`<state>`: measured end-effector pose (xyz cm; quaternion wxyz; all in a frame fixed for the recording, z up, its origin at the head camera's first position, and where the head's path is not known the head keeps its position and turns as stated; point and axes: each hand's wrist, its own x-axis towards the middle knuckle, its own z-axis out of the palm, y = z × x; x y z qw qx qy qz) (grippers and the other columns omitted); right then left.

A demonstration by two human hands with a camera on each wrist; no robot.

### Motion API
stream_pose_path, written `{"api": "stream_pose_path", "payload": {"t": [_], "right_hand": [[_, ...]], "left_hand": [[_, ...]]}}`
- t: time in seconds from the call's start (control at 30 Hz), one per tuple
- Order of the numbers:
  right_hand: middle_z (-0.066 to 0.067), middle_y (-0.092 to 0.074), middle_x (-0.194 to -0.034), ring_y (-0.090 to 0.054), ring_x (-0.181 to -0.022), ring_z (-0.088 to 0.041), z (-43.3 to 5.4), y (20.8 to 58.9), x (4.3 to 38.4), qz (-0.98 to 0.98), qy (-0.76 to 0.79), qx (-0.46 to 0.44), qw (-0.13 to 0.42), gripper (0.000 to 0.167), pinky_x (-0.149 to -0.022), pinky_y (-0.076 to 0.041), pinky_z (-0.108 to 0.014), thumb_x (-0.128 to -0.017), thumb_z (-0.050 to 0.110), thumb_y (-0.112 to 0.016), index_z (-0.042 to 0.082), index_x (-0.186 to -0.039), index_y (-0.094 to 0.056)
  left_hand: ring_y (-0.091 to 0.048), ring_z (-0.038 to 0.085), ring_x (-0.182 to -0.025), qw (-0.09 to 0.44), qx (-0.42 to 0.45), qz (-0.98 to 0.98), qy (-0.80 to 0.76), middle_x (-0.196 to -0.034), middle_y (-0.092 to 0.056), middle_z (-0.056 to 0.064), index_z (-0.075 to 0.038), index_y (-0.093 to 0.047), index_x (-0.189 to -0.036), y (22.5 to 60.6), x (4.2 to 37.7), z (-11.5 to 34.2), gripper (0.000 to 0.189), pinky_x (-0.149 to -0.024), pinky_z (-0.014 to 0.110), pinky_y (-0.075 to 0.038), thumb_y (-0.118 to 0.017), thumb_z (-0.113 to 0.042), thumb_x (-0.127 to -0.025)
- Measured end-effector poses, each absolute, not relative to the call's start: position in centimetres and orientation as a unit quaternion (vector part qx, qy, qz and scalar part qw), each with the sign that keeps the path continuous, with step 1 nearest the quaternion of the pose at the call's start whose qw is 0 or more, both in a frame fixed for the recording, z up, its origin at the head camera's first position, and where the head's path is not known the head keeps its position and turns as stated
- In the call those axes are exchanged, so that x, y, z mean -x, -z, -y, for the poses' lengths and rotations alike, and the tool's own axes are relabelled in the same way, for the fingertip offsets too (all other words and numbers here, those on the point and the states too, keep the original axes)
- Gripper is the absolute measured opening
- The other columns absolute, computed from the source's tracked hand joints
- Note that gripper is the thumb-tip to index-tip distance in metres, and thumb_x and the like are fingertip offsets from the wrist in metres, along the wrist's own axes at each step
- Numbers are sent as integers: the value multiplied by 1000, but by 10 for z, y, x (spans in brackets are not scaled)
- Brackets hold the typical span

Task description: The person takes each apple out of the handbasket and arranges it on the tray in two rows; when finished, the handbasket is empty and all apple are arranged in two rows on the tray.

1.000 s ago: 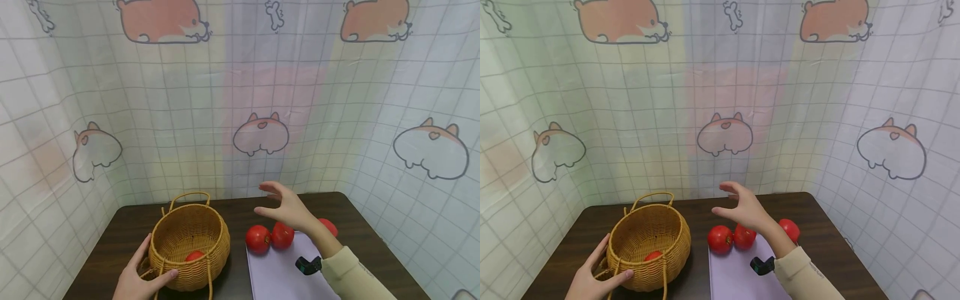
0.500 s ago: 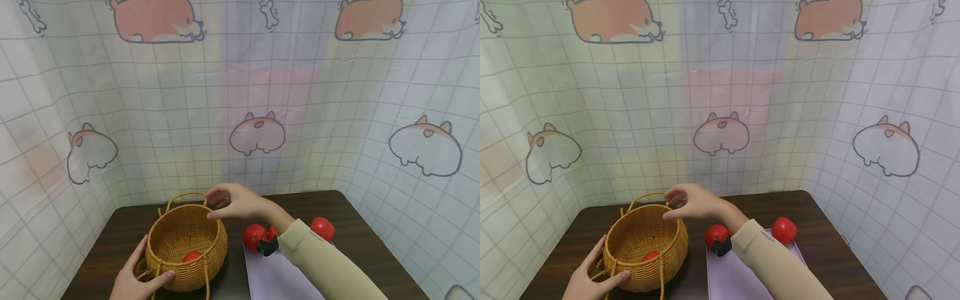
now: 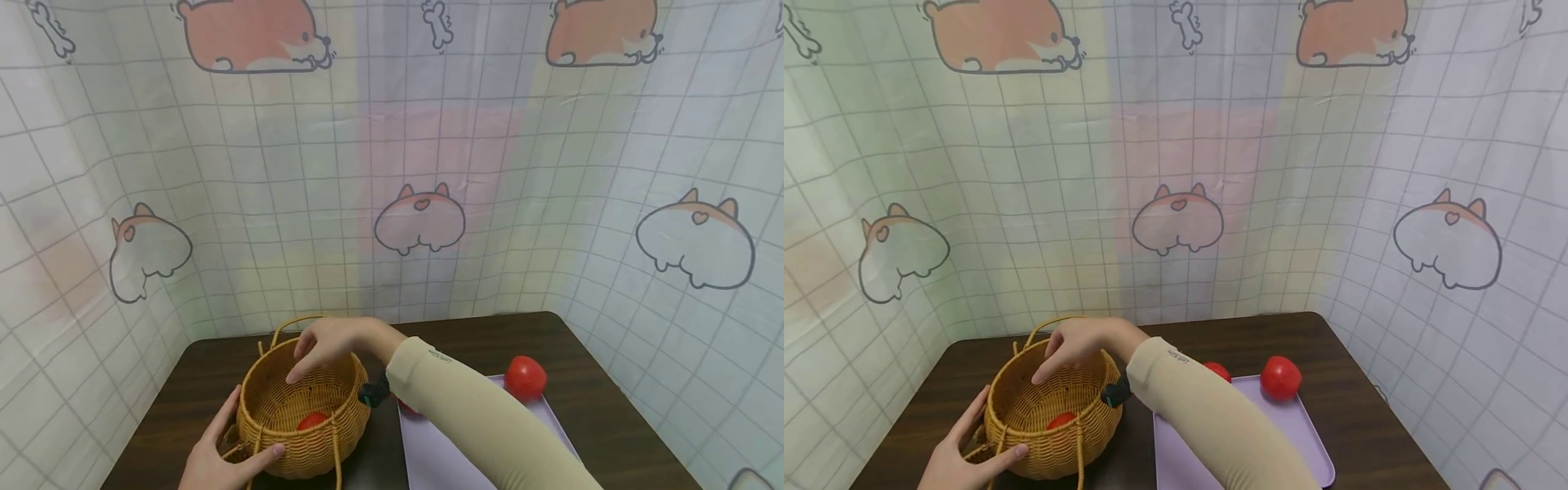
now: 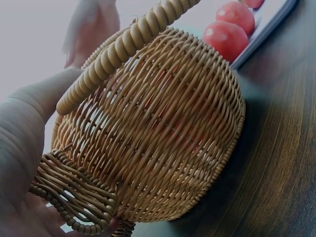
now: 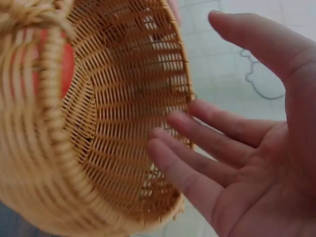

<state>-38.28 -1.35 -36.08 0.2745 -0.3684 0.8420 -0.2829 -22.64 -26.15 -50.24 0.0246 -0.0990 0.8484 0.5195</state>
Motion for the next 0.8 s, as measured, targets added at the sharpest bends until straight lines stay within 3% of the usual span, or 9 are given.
{"api": "stream_pose_path", "payload": {"t": [0.13, 0.43, 0.7, 0.8], "right_hand": [[8, -73, -128, -73, -103, -6, 31, 363, 388, -847, 248, 356, 308, 57, -87, -66, -24, -98, 47, -84, 12, -142, -73], [-9, -69, -153, -69, -139, -27, 62, 387, 402, -834, 207, 225, 459, 63, -119, -58, -42, -96, 40, -87, 13, -150, -67], [-1, -66, -160, -57, -154, -17, 77, 406, 409, -826, 76, 180, 529, 65, -130, -44, -31, -102, 48, -78, 21, -159, -63], [5, -70, -155, -57, -153, -12, 80, 409, 409, -834, 38, 166, 525, 66, -130, -45, -30, -100, 53, -79, 21, -156, -66]], "left_hand": [[-48, 62, -152, 30, 100, -846, -523, -178, -32, 29, -40, -6, -180, 503, 227, 261, 130, -98, 53, -68, -94, -58, -86], [-47, 62, -152, 38, 108, -850, -515, -178, -31, 30, -39, -4, -180, 502, 229, 263, 132, -99, 53, -68, -94, -60, -86], [-47, 62, -152, 27, 100, -857, -506, -180, -29, 29, -38, -6, -181, 501, 229, 264, 131, -103, 55, -66, -94, -59, -86], [-46, 61, -153, 24, 97, -856, -507, -181, -28, 28, -38, -7, -181, 502, 229, 263, 130, -105, 56, -65, -94, -59, -86]]}}
